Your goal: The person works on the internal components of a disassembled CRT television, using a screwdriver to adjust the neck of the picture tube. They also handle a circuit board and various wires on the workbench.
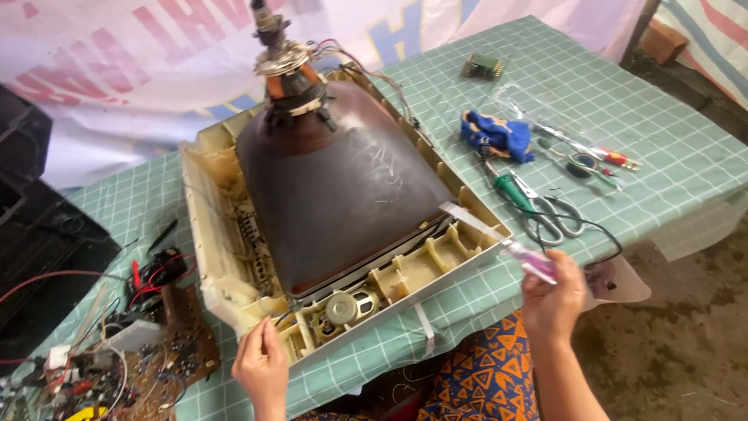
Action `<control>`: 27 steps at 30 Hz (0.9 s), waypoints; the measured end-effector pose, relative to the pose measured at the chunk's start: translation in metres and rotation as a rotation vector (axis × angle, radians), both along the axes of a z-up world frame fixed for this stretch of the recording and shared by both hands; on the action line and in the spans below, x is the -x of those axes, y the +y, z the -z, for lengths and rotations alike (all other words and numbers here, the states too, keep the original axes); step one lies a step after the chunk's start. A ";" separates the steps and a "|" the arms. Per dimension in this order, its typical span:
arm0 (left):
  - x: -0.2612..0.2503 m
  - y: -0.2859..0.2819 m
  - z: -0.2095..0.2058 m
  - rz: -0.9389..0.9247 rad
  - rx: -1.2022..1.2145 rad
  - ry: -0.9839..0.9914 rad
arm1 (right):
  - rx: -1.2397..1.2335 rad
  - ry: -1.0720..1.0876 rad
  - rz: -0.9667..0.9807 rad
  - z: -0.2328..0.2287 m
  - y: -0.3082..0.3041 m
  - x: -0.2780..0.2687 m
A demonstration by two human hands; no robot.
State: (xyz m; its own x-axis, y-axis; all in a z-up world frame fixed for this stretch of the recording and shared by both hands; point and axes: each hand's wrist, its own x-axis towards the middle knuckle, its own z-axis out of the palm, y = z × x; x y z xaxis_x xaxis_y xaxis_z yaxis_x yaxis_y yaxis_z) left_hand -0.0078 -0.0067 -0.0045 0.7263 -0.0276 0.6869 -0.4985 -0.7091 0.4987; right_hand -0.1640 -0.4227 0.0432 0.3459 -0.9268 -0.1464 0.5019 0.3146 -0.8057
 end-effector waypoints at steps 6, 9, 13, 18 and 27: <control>0.000 -0.001 0.005 -0.057 -0.063 0.007 | 0.126 0.107 0.125 0.037 -0.054 0.033; 0.005 -0.009 -0.003 -0.103 -0.076 0.027 | 0.101 0.192 0.148 0.060 -0.071 0.035; 0.004 -0.014 -0.003 -0.186 -0.136 -0.009 | 0.117 0.254 0.120 0.073 -0.082 0.028; -0.015 -0.001 0.031 -0.028 -0.063 -0.060 | 0.365 0.485 0.041 0.068 -0.102 0.008; -0.007 -0.006 0.019 -0.065 -0.081 0.065 | 0.579 0.759 0.088 0.069 -0.151 -0.035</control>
State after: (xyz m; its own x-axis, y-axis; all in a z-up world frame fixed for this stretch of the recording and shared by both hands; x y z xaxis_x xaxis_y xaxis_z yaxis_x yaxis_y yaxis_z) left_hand -0.0010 -0.0128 -0.0233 0.7710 -0.0325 0.6359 -0.4187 -0.7783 0.4679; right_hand -0.1291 -0.5739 -0.0255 0.2733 -0.9437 0.1863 -0.2150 -0.2487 -0.9444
